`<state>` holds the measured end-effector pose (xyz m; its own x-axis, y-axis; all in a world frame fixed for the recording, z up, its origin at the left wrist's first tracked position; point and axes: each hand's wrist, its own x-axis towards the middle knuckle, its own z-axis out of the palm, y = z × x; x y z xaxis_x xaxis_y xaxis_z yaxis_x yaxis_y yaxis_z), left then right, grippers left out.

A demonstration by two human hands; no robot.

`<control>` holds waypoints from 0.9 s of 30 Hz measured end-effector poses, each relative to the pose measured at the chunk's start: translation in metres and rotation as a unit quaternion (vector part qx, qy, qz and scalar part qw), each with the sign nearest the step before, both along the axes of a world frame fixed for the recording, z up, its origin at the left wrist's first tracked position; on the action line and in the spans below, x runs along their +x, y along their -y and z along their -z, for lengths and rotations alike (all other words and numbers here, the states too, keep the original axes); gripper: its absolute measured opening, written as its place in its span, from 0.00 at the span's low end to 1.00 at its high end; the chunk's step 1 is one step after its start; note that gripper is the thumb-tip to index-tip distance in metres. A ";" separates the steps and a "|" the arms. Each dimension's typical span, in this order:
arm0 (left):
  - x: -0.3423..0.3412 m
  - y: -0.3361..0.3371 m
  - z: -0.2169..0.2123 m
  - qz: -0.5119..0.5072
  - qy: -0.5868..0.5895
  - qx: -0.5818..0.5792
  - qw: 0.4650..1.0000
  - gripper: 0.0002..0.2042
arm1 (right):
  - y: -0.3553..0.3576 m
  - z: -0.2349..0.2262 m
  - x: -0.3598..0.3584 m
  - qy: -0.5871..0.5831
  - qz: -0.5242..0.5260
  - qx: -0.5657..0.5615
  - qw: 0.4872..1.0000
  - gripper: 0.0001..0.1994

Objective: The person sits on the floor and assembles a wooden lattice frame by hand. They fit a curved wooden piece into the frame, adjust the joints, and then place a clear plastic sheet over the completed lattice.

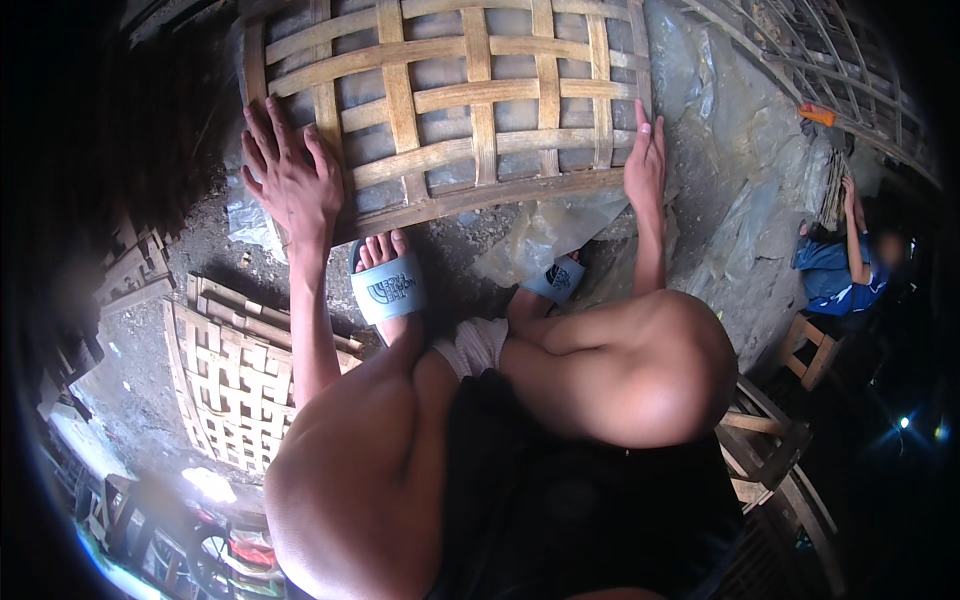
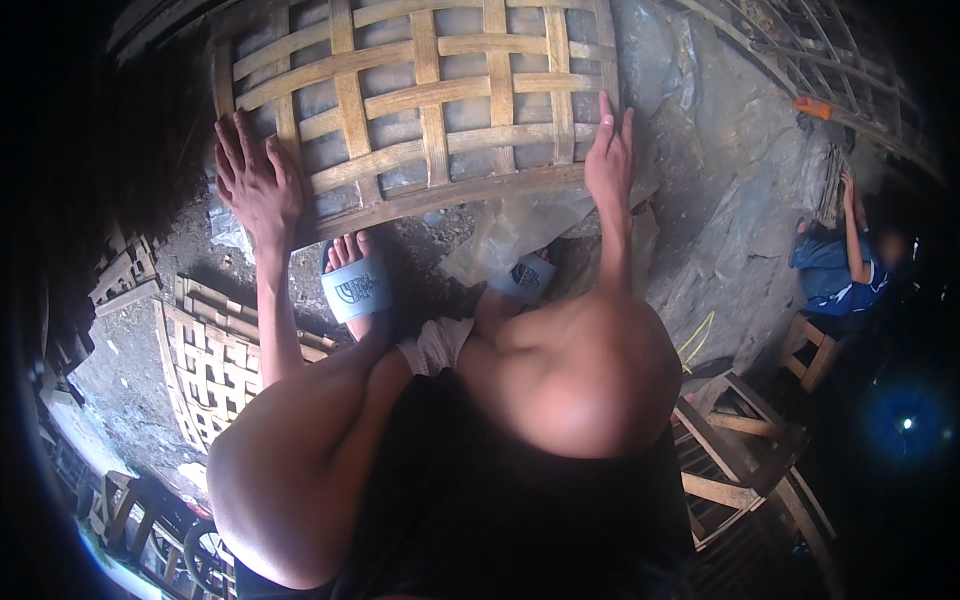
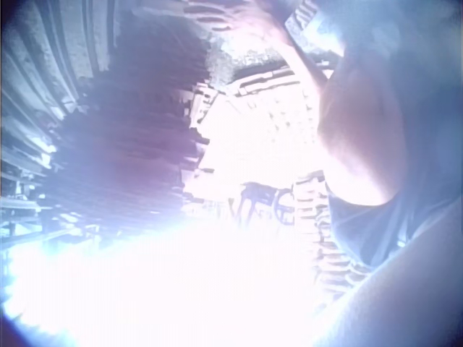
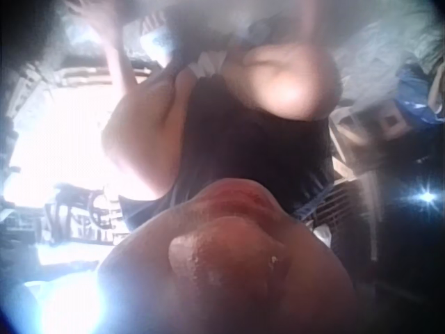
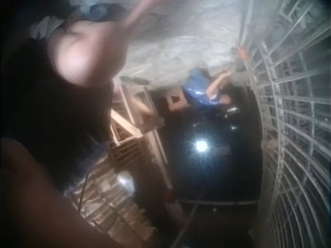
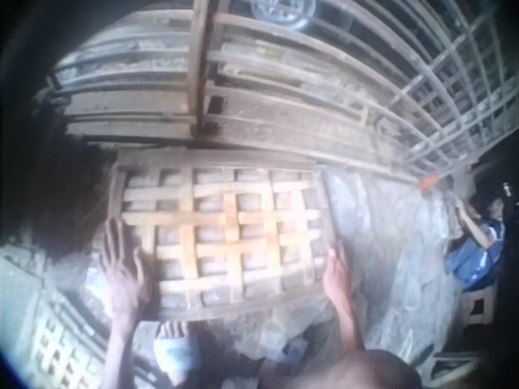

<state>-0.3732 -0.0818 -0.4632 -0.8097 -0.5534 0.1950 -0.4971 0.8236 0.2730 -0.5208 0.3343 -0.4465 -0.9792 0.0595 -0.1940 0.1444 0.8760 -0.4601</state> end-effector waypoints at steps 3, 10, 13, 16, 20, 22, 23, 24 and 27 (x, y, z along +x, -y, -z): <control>-0.001 -0.002 -0.001 -0.004 0.009 -0.005 1.000 0.32 | 0.001 0.005 0.000 -0.045 0.052 -0.104 0.992 0.29; -0.006 -0.007 -0.011 0.003 -0.014 0.005 1.000 0.31 | -0.002 0.002 -0.082 -0.116 -0.156 0.033 0.980 0.29; -0.003 -0.002 -0.004 -0.005 0.001 -0.015 1.000 0.31 | -0.005 0.001 -0.103 -0.054 -0.145 0.122 0.980 0.29; 0.005 0.006 0.001 -0.009 0.002 -0.038 0.999 0.32 | 0.006 -0.010 -0.114 0.012 -0.121 0.236 0.964 0.30; 0.002 0.005 0.002 -0.003 -0.008 -0.014 1.000 0.33 | -0.018 0.000 -0.126 -0.040 -0.157 0.183 0.970 0.31; 0.003 0.005 0.002 -0.001 -0.011 -0.004 1.000 0.33 | -0.020 0.001 -0.122 -0.083 -0.194 0.110 0.971 0.31; 0.003 0.006 0.002 -0.001 -0.012 -0.003 1.000 0.33 | -0.021 0.001 -0.118 -0.104 -0.210 0.074 0.969 0.31; 0.002 0.005 0.002 -0.001 -0.013 -0.001 1.000 0.33 | -0.021 0.001 -0.115 -0.081 -0.185 0.110 0.973 0.30; 0.000 0.003 0.002 -0.004 -0.014 -0.007 1.000 0.33 | -0.026 0.001 -0.111 0.002 -0.109 0.161 0.981 0.28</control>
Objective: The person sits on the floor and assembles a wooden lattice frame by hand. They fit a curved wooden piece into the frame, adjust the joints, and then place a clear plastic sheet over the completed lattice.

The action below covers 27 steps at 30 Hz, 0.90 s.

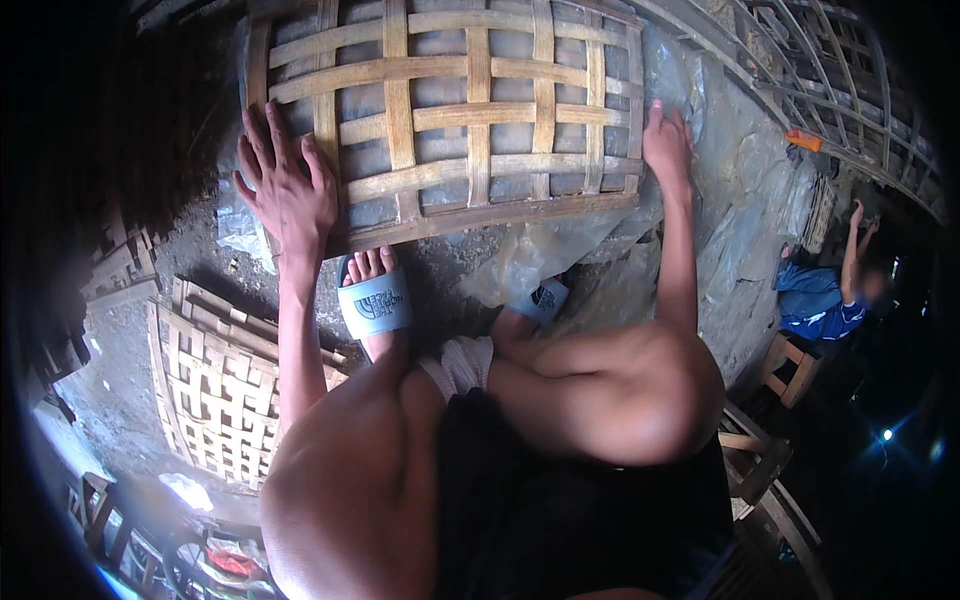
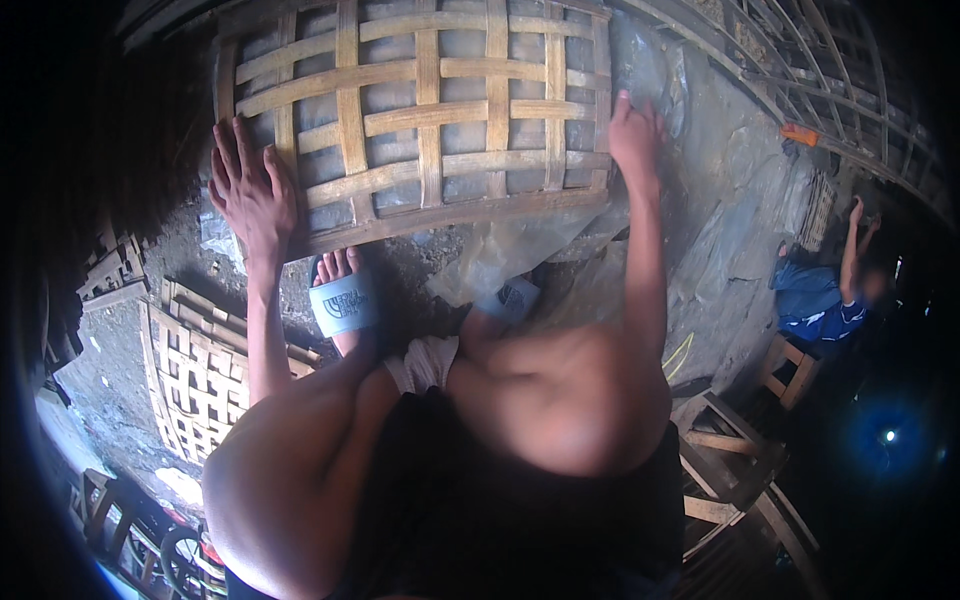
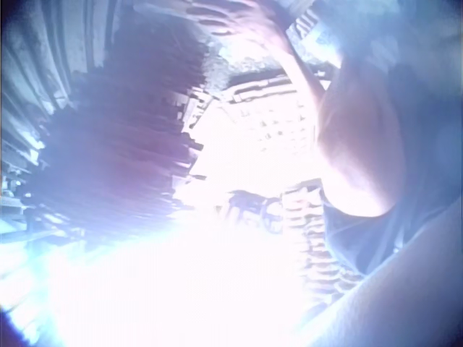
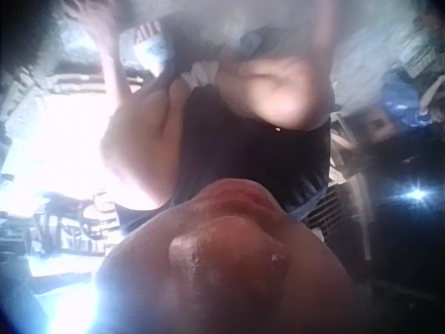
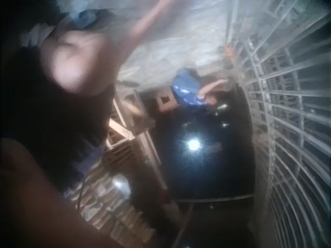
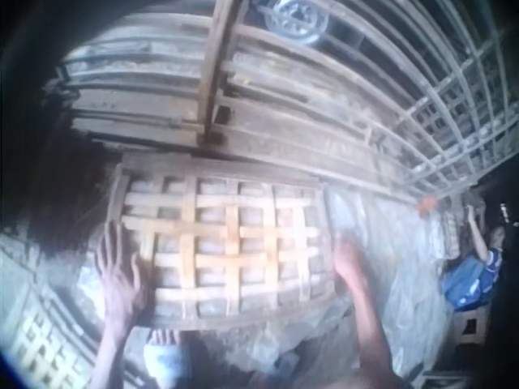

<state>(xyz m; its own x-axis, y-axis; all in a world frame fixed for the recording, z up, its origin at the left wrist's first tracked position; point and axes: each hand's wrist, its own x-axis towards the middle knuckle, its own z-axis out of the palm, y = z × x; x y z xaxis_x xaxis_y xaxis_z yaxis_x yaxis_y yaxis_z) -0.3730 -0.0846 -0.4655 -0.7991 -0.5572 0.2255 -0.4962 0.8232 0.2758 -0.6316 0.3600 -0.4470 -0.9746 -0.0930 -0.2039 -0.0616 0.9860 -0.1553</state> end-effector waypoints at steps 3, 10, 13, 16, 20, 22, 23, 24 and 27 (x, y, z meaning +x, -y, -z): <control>-0.006 -0.001 0.001 0.014 -0.006 0.001 1.000 0.33 | -0.027 0.001 0.011 0.014 0.022 -0.056 0.998 0.27; 0.010 0.005 0.001 -0.003 -0.002 -0.017 1.000 0.33 | 0.055 -0.011 0.179 -0.032 -0.223 -0.063 0.972 0.29; -0.007 -0.002 0.003 0.016 -0.024 0.003 1.000 0.33 | 0.009 -0.001 0.177 -0.111 -0.119 0.074 0.984 0.28; 0.002 0.004 0.004 0.005 -0.010 -0.016 1.000 0.33 | -0.002 -0.002 0.178 -0.108 -0.046 -0.009 0.993 0.25; -0.002 -0.001 0.010 0.010 -0.018 -0.007 1.000 0.33 | 0.006 -0.030 0.188 -0.029 -0.189 -0.117 0.974 0.23; -0.003 0.001 0.011 0.010 -0.019 -0.007 1.000 0.33 | 0.006 -0.033 0.187 -0.028 -0.217 -0.052 0.974 0.22; 0.000 0.004 0.008 0.006 -0.016 -0.010 1.000 0.33 | 0.006 -0.032 0.186 -0.026 -0.235 -0.025 0.971 0.21; 0.004 0.004 0.005 0.002 -0.017 -0.011 1.000 0.33 | 0.003 -0.031 0.181 -0.054 -0.212 -0.012 0.976 0.21; 0.000 0.002 0.003 0.008 -0.015 -0.022 1.000 0.31 | -0.023 -0.025 0.162 -0.105 -0.150 0.006 0.983 0.20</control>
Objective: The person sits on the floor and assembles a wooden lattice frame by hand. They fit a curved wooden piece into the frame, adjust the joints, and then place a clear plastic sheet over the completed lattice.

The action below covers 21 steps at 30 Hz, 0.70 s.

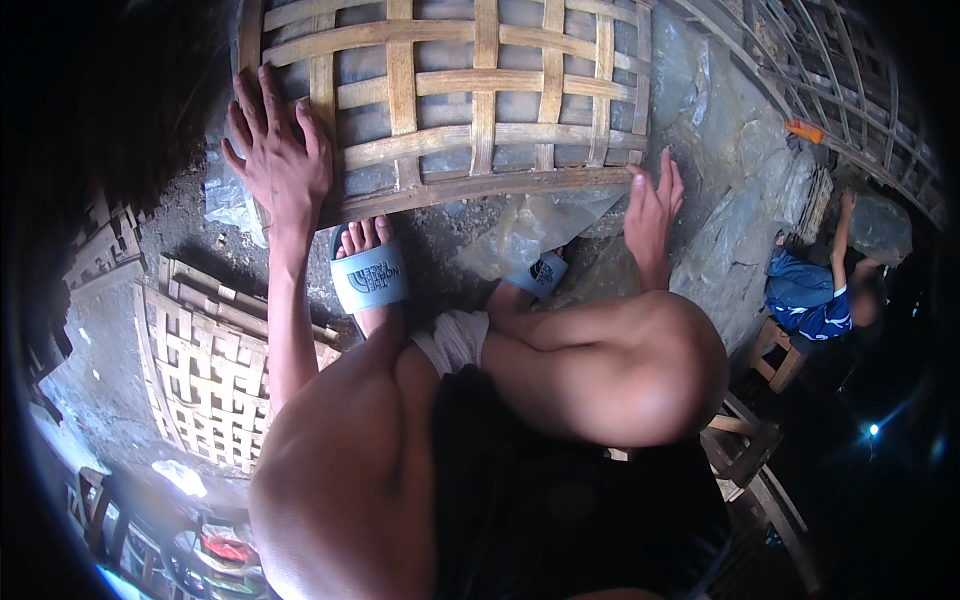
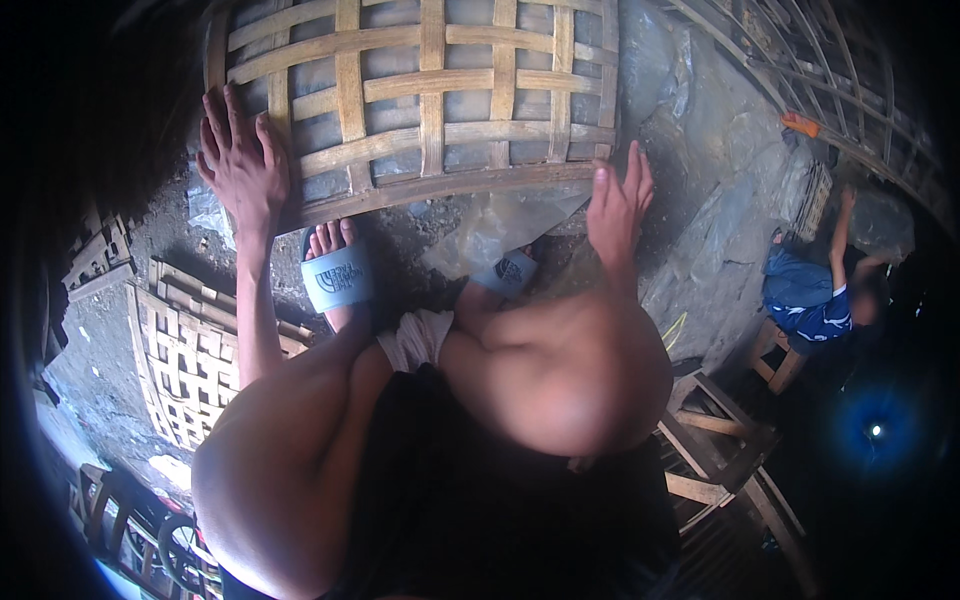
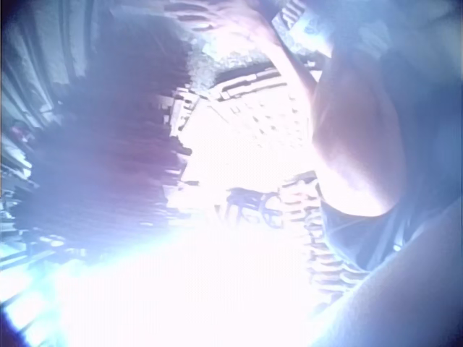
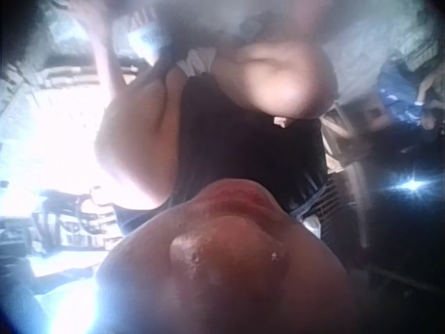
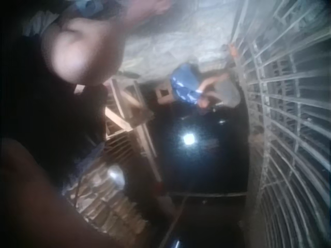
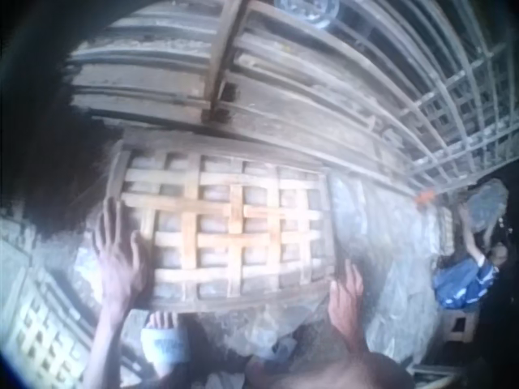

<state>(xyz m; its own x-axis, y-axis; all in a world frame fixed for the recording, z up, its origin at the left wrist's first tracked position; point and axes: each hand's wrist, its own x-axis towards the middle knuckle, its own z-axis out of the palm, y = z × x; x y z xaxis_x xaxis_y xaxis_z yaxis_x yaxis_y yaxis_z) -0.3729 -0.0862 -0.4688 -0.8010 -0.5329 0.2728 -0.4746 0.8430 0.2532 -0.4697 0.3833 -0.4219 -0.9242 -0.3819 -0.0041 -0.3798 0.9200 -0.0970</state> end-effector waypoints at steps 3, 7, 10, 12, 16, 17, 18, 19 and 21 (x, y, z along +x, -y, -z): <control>0.002 0.000 0.004 -0.002 -0.003 0.000 1.000 0.32 | 0.010 -0.003 -0.004 0.038 -0.028 -0.061 0.997 0.19; 0.004 0.003 0.007 -0.002 -0.008 0.022 1.000 0.33 | 0.076 -0.013 0.022 0.102 -0.145 -0.109 0.978 0.21; 0.005 0.004 0.006 -0.004 -0.008 0.018 1.000 0.33 | 0.092 0.004 0.032 0.034 -0.155 -0.123 0.980 0.18; 0.004 0.004 0.001 -0.005 -0.010 0.019 1.000 0.34 | 0.091 0.019 0.034 -0.015 -0.115 -0.173 0.978 0.15; -0.002 -0.002 0.009 0.003 -0.014 0.028 0.999 0.34 | 0.118 0.038 0.039 -0.116 -0.006 -0.146 0.983 0.15; 0.000 0.000 0.007 -0.001 -0.010 0.024 1.000 0.34 | 0.126 0.041 0.041 -0.136 0.000 -0.131 0.982 0.16; 0.001 0.001 0.007 -0.003 -0.009 0.024 1.000 0.34 | 0.133 0.043 0.043 -0.141 0.019 -0.129 0.981 0.15; 0.001 0.002 0.007 -0.005 -0.009 0.024 1.000 0.34 | 0.139 0.045 0.044 -0.146 0.038 -0.126 0.981 0.15; 0.005 0.003 0.007 -0.009 -0.004 0.022 1.000 0.35 | 0.152 0.048 0.048 -0.150 0.061 -0.124 0.979 0.14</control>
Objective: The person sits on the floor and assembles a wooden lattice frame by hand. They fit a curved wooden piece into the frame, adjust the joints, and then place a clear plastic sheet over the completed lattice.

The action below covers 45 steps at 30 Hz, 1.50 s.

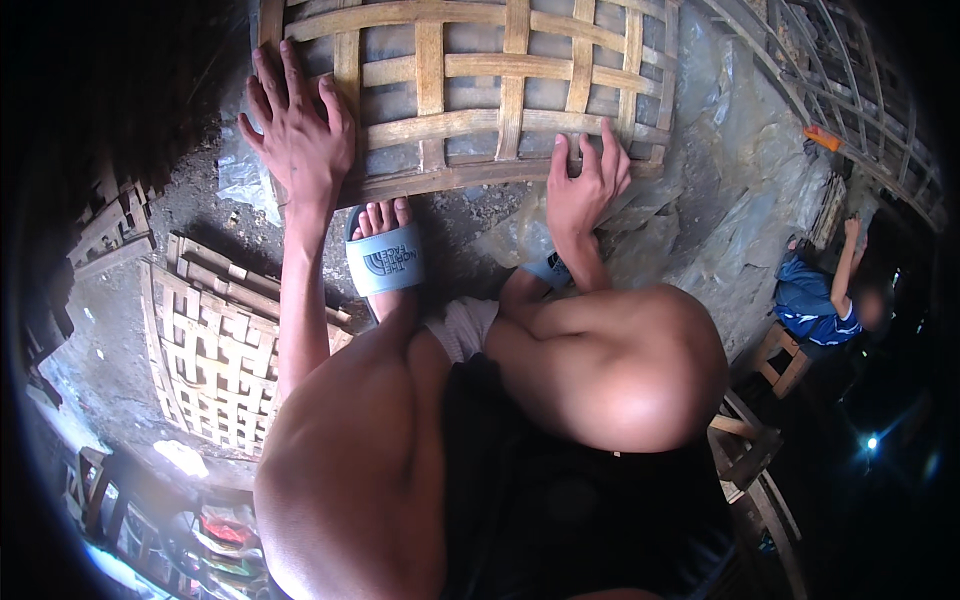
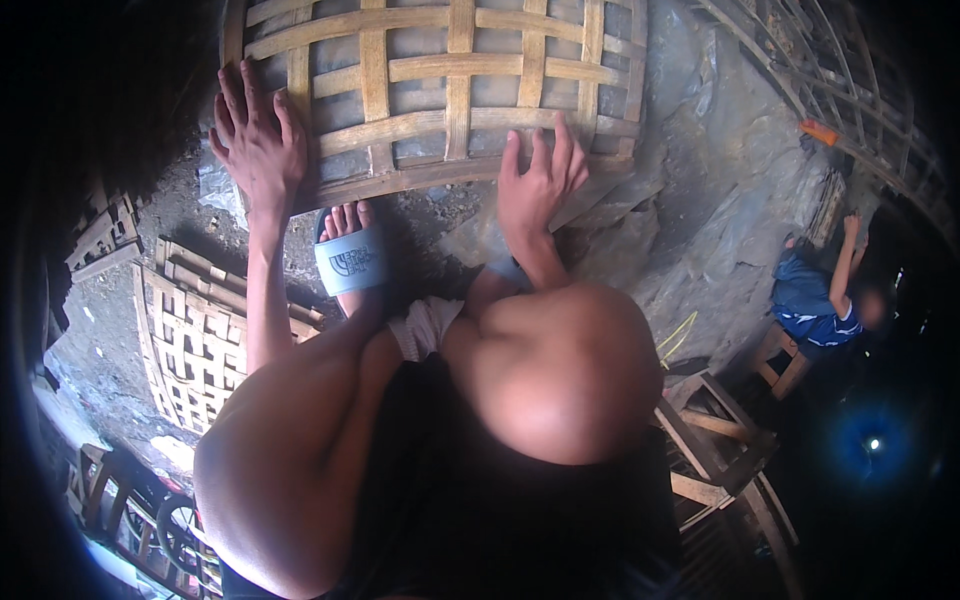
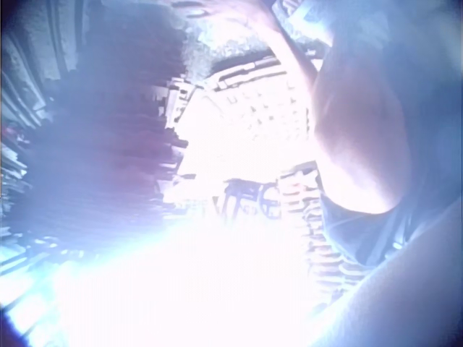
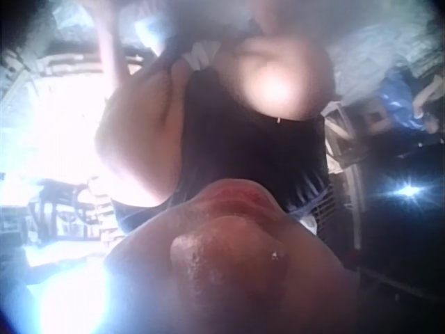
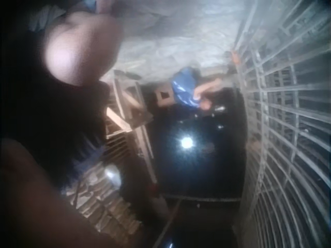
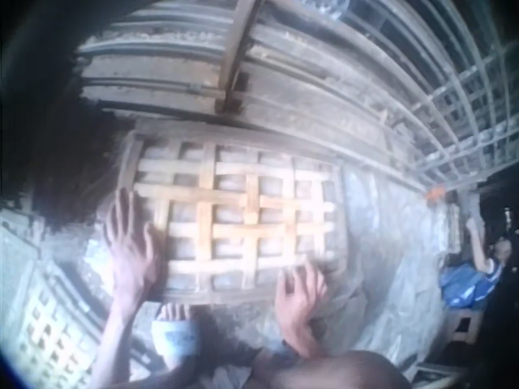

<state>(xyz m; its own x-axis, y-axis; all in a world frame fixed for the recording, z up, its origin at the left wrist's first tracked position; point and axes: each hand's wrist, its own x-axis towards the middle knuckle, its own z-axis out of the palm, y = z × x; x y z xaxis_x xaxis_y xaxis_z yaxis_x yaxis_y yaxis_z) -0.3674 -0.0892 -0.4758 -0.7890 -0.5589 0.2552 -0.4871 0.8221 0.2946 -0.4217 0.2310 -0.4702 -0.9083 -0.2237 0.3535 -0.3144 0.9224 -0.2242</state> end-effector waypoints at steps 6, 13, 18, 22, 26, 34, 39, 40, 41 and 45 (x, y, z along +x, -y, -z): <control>-0.006 -0.002 -0.007 0.011 0.000 -0.002 1.000 0.35 | 0.021 0.004 0.001 -0.015 0.056 0.001 0.998 0.07; -0.004 -0.004 -0.004 0.022 0.000 0.013 1.000 0.35 | 0.029 0.013 0.005 -0.062 0.058 -0.039 0.996 0.06; -0.007 0.000 -0.011 0.021 0.015 -0.008 1.000 0.34 | 0.025 0.013 0.002 -0.044 0.055 -0.150 0.986 0.08; 0.011 0.018 -0.025 0.004 0.045 -0.041 0.998 0.32 | 0.033 0.014 -0.006 0.025 0.029 -0.298 0.954 0.08; -0.003 -0.006 -0.021 0.010 0.063 0.011 0.998 0.34 | -0.067 -0.005 -0.024 0.034 0.104 -0.402 0.909 0.07; -0.021 -0.014 -0.018 0.144 -0.099 0.048 0.983 0.36 | -0.243 -0.042 -0.008 0.007 0.365 -0.289 0.885 0.11; -0.054 -0.047 -0.039 0.327 0.002 0.075 0.942 0.34 | -0.047 -0.031 -0.078 0.038 0.003 -0.087 0.995 0.30; -0.055 -0.044 -0.039 0.336 0.059 0.010 0.940 0.33 | -0.019 -0.028 -0.088 0.061 -0.057 -0.030 0.996 0.34; -0.054 -0.034 -0.032 0.337 0.037 0.056 0.939 0.32 | -0.008 -0.021 -0.098 0.084 -0.058 -0.002 0.995 0.35; -0.034 0.019 -0.039 0.267 0.057 0.060 0.960 0.31 | -0.024 0.014 -0.101 0.107 -0.069 0.057 0.990 0.37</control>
